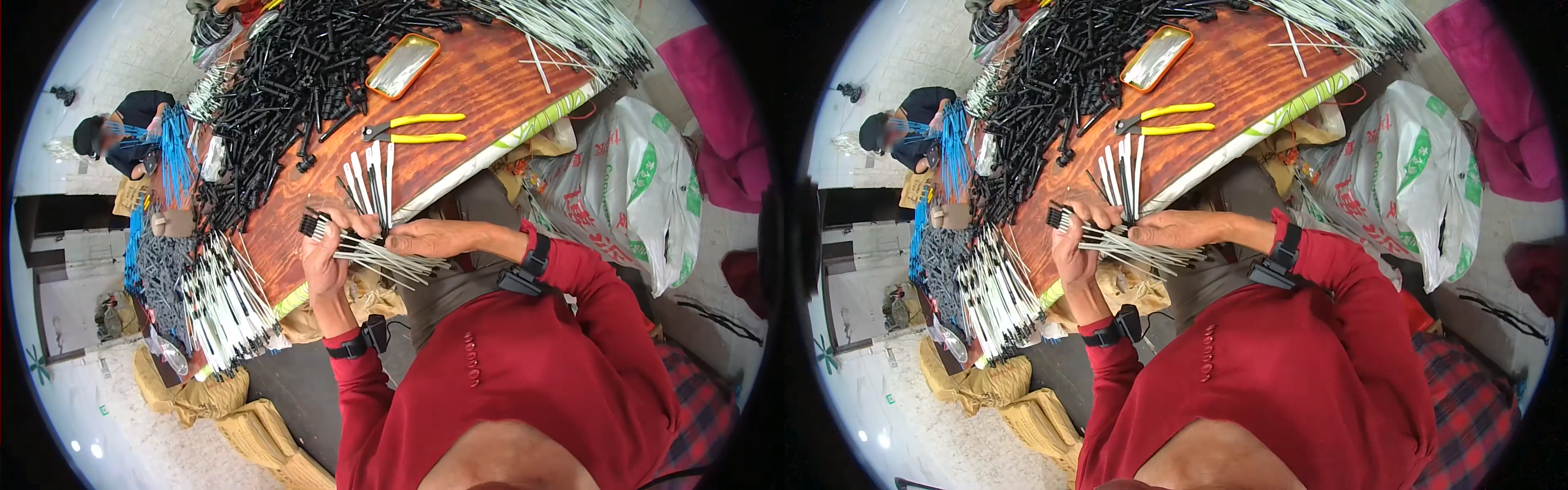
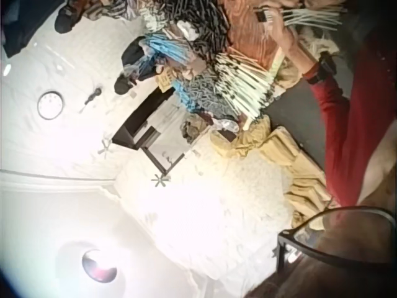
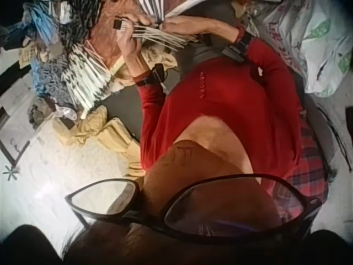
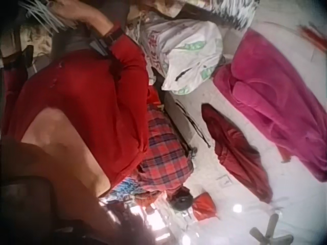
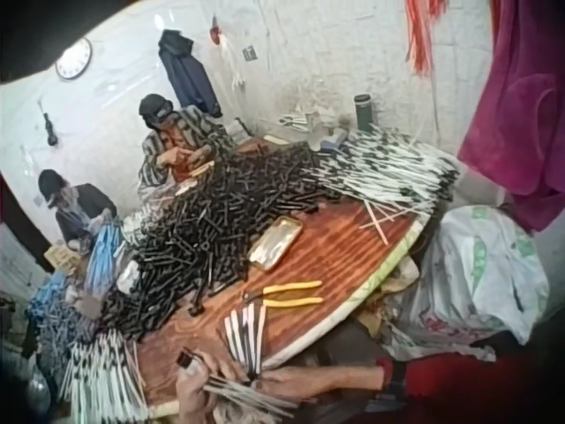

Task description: Assembling and cutting wire bundles at a factory workstation.

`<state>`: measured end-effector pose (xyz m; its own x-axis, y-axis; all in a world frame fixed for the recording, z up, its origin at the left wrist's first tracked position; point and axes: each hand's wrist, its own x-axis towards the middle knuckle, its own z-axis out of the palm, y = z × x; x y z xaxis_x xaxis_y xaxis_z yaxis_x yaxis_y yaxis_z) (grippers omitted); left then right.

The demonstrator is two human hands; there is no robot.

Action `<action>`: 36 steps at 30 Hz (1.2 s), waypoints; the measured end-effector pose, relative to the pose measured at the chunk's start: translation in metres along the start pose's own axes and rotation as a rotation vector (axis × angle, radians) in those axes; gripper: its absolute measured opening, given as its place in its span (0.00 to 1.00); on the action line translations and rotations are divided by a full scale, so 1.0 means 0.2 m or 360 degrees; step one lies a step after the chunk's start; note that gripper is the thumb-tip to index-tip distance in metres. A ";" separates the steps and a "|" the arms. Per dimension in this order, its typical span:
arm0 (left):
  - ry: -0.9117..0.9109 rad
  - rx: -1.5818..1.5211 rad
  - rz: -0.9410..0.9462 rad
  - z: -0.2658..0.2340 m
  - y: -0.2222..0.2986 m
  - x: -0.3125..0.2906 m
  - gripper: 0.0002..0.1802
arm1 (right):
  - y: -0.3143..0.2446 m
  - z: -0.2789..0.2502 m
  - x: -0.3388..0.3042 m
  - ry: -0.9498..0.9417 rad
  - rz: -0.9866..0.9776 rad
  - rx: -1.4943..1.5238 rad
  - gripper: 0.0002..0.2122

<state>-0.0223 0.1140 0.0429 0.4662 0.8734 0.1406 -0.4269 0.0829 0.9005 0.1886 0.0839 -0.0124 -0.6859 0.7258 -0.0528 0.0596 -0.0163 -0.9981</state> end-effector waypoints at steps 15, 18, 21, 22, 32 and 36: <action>-0.0060 0.0431 -0.0230 0.09 -0.01 0.07 0.16 | -0.14 -0.38 0.02 0.1333 -0.0395 -0.1619 0.14; -0.0069 0.0403 -0.0205 0.10 -0.01 0.08 0.16 | -0.14 -0.42 0.01 0.1287 -0.0183 -0.1767 0.12; -0.0061 0.0244 -0.0148 0.10 0.01 0.09 0.15 | -0.13 -0.49 -0.02 0.1195 0.0101 -0.1946 0.09; -0.0050 0.0240 -0.0100 0.09 0.02 0.10 0.15 | -0.12 -0.51 -0.04 0.1242 0.0056 -0.1964 0.08; -0.0099 0.0523 -0.0126 0.18 -0.02 0.10 0.14 | -0.26 -0.43 0.00 0.1147 -0.0445 -0.1357 0.09; -0.0288 0.0793 -0.0061 0.18 -0.02 0.10 0.15 | -0.25 -0.40 0.21 0.0288 -0.0066 0.0216 0.15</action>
<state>0.0163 0.1148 0.0568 0.6192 0.7740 0.1325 -0.0073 -0.1631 0.9866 0.2150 0.1699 0.0378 -0.5438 0.8390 -0.0173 -0.0725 -0.0675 -0.9951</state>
